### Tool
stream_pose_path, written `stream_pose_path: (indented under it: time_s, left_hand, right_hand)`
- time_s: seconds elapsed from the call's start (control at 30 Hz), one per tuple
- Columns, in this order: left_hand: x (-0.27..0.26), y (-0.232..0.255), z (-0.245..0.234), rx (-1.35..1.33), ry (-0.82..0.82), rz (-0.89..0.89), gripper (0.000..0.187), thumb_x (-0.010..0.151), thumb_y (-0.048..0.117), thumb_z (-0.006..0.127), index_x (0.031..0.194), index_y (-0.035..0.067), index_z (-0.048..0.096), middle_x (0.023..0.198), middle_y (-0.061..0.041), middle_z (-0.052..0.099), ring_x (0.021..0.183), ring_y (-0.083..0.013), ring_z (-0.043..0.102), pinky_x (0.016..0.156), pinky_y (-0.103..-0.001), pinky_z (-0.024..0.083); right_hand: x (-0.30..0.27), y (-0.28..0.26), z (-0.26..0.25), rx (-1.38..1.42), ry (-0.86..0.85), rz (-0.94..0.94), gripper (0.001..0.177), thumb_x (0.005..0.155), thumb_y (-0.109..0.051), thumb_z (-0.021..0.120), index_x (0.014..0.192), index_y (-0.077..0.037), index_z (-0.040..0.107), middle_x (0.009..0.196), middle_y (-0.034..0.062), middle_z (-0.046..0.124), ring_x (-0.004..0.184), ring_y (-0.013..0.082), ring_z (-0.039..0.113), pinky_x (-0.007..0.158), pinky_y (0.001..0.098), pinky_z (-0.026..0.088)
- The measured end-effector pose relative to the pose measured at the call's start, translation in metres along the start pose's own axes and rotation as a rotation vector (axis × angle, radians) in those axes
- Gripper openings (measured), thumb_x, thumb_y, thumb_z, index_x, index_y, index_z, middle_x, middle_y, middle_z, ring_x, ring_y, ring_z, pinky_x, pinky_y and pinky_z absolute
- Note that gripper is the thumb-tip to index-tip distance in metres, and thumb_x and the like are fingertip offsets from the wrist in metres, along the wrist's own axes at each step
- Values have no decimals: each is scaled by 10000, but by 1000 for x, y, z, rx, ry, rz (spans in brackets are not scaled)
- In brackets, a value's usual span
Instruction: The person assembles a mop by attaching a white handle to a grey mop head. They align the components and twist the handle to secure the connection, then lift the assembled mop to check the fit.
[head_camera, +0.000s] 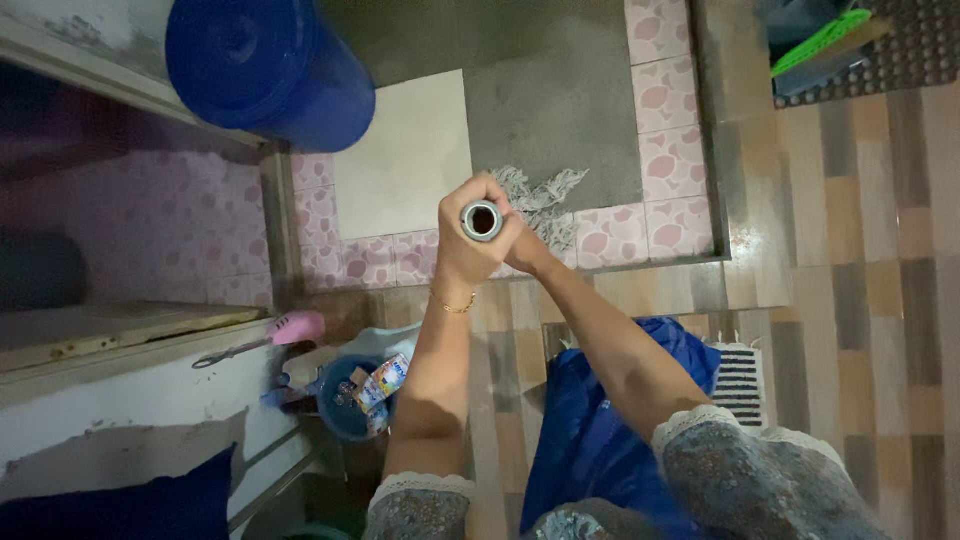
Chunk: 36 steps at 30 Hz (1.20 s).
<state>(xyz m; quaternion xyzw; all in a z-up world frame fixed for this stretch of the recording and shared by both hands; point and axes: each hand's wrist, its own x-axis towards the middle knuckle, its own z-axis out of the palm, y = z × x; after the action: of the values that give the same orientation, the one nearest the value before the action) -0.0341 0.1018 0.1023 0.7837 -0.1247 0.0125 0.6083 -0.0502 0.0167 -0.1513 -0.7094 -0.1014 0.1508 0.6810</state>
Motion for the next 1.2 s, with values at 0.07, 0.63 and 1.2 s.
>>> stream_pose_path:
  time_s: [0.07, 0.63, 1.2]
  left_hand:
    - [0, 1, 6, 33, -18, -27, 182, 786, 18, 697, 771, 67, 523, 706, -16, 577, 666, -91, 562, 616, -252, 471]
    - [12, -5, 31, -94, -220, 19, 219, 815, 100, 852, 736, 64, 651, 691, 7, 653, 639, -61, 595, 580, -237, 467]
    - [29, 7, 82, -284, -268, -69, 233, 874, 80, 822, 732, 60, 639, 664, 14, 631, 592, -37, 574, 541, -223, 429]
  right_hand:
    - [0, -2, 0, 90, 8, -153, 228, 917, -178, 762, 1076, -70, 639, 1091, 49, 685, 1013, 148, 649, 903, 337, 564]
    - [-18, 43, -21, 125, -48, -67, 305, 955, -164, 711, 1235, -63, 642, 1264, 69, 644, 1174, 192, 608, 1043, 367, 500]
    - [-61, 77, -102, -414, -15, 73, 467, 758, -130, 753, 1202, -68, 622, 1005, 203, 698, 887, 355, 694, 771, 450, 556]
